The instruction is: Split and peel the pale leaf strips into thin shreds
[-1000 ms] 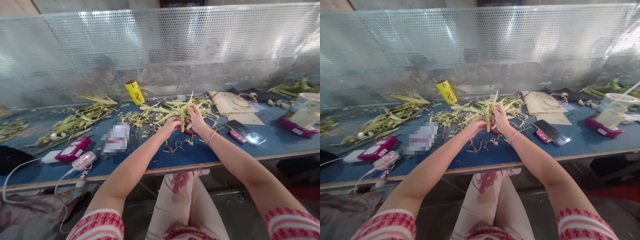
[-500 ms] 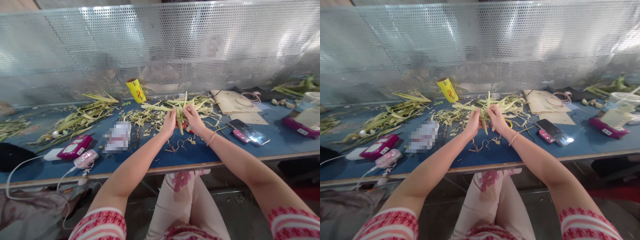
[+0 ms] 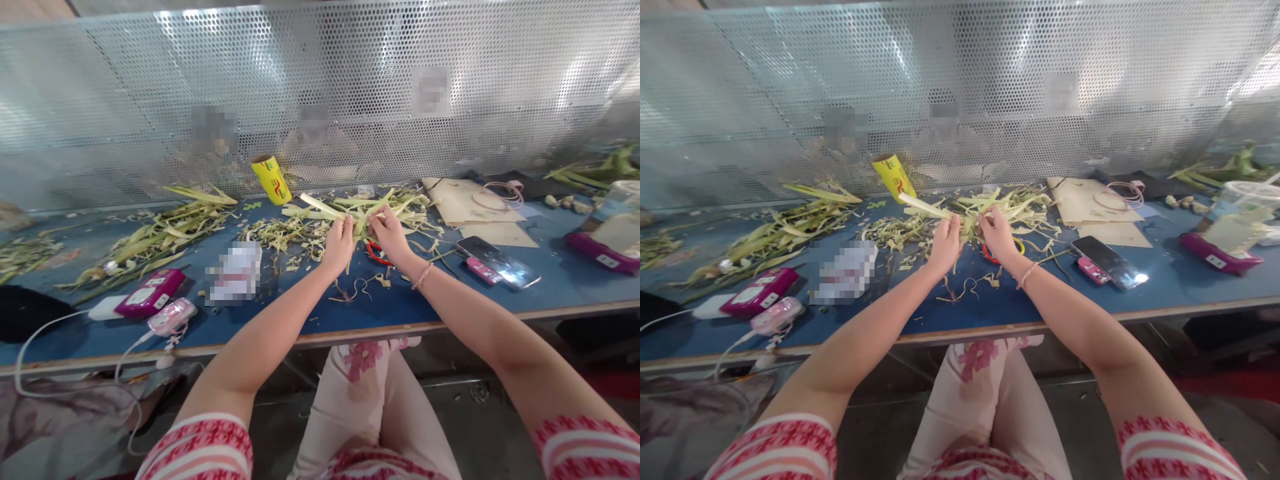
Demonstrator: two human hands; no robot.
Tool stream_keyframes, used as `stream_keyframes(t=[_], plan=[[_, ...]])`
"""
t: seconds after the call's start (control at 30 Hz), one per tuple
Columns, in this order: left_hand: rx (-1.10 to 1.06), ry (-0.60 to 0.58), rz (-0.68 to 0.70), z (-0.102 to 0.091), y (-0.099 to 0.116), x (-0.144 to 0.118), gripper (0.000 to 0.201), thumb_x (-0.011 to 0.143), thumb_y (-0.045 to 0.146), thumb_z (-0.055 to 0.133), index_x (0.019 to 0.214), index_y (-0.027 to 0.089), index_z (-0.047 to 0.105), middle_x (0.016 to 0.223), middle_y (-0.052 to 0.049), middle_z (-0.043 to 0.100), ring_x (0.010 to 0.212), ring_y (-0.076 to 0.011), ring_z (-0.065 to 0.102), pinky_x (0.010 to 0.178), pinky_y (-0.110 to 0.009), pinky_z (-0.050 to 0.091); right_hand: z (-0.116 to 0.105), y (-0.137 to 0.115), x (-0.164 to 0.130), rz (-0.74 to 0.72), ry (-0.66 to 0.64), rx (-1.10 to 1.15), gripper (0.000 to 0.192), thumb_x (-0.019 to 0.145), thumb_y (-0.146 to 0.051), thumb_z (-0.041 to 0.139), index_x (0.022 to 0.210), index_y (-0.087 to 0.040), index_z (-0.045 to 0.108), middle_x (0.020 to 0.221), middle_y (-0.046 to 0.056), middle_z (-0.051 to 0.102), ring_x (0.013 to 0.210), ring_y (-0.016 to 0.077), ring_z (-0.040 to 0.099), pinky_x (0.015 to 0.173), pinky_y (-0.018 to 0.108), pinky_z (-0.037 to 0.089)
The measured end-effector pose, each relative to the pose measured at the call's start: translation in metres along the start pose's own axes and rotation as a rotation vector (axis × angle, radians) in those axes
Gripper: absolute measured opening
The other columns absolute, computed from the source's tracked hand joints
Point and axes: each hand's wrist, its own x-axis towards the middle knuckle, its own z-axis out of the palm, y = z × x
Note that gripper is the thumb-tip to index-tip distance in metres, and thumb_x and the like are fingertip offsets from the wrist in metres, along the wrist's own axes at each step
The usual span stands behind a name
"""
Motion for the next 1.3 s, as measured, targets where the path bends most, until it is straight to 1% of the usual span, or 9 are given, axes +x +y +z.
stream_keyframes(t=[0.23,0.43,0.57,0.7,0.8,0.93,1.07,1.17,1.3], plan=[[0.097,-0.109,-0.006,0.001,0.007,-0.002,0.044,0.088,0.055,0.046,0.060,0.021,0.046,0.046,0.002,0.039,0.049,-0.0111,0.038,0.052,-0.029,0.029,-0.008,0.004,0.008,0.081,0.120,0.047,0.023,0.082,-0.038,0.056,0.075,-0.024,0.039,0.052,-0.008,0.043,0.045,0.0072,0.034,0.044,0.021,0.023],[0.126,-0.101,-0.087,0.000,0.006,-0.002,0.053,0.091,0.058,0.035,0.052,0.021,0.036,0.039,0.002,0.034,0.038,-0.0085,0.037,0.045,-0.026,0.029,-0.010,0.006,0.010,0.084,0.115,0.053,0.025,0.082,-0.042,0.057,0.079,-0.024,0.040,0.053,-0.009,0.044,0.044,0.0068,0.031,0.044,0.023,0.021],[0.057,-0.072,-0.155,-0.002,-0.001,0.003,0.045,0.092,0.053,0.039,0.061,0.021,0.043,0.043,0.004,0.035,0.036,-0.0078,0.039,0.043,-0.025,0.031,-0.010,0.007,0.011,0.012,0.102,0.037,0.024,0.083,-0.042,0.056,0.079,-0.024,0.039,0.051,-0.009,0.042,0.047,0.0084,0.035,0.048,0.024,0.025],[-0.044,-0.182,-0.247,-0.001,-0.009,0.006,0.037,0.089,0.055,0.045,0.080,0.019,0.052,0.053,0.002,0.051,0.044,-0.0104,0.051,0.046,-0.025,0.041,-0.009,0.011,0.011,-0.059,0.076,0.031,0.028,0.084,-0.043,0.056,0.078,-0.025,0.037,0.052,-0.008,0.041,0.051,0.0105,0.040,0.052,0.026,0.030],[-0.190,-0.208,-0.273,0.004,-0.012,0.006,0.035,0.085,0.052,0.053,0.094,0.019,0.054,0.067,0.000,0.062,0.060,-0.0135,0.063,0.059,-0.027,0.051,-0.008,0.013,0.012,-0.092,0.055,0.028,0.028,0.084,-0.044,0.056,0.078,-0.025,0.036,0.053,-0.007,0.040,0.051,0.0113,0.040,0.053,0.027,0.031],[-0.282,-0.213,-0.376,0.010,-0.008,0.004,0.031,0.089,0.049,0.048,0.098,0.019,0.049,0.060,0.001,0.060,0.050,-0.0135,0.060,0.055,-0.029,0.051,-0.006,0.013,0.009,-0.106,0.002,-0.019,0.029,0.085,-0.046,0.055,0.079,-0.025,0.035,0.057,-0.006,0.043,0.053,0.0117,0.040,0.053,0.028,0.031],[-0.215,-0.167,-0.296,0.009,-0.004,0.002,0.029,0.091,0.048,0.045,0.095,0.020,0.048,0.054,0.003,0.055,0.040,-0.0116,0.053,0.046,-0.026,0.045,-0.002,0.009,0.003,-0.096,-0.079,-0.012,0.035,0.082,-0.051,0.057,0.075,-0.025,0.035,0.055,-0.007,0.039,0.050,0.0105,0.037,0.049,0.027,0.030],[-0.116,-0.175,-0.206,0.007,-0.003,0.001,0.030,0.091,0.050,0.044,0.098,0.021,0.047,0.052,0.005,0.052,0.038,-0.0113,0.050,0.045,-0.025,0.042,0.002,0.008,0.000,-0.009,-0.166,0.024,0.039,0.078,-0.058,0.059,0.076,-0.025,0.038,0.055,-0.007,0.037,0.047,0.0097,0.036,0.045,0.026,0.028],[-0.020,-0.155,-0.143,0.004,0.001,0.000,0.030,0.091,0.050,0.043,0.098,0.020,0.047,0.049,0.006,0.048,0.039,-0.0105,0.050,0.045,-0.024,0.039,0.003,0.008,-0.002,0.062,-0.207,0.024,0.042,0.077,-0.063,0.056,0.073,-0.024,0.041,0.055,-0.006,0.041,0.051,0.0112,0.043,0.048,0.027,0.034]])
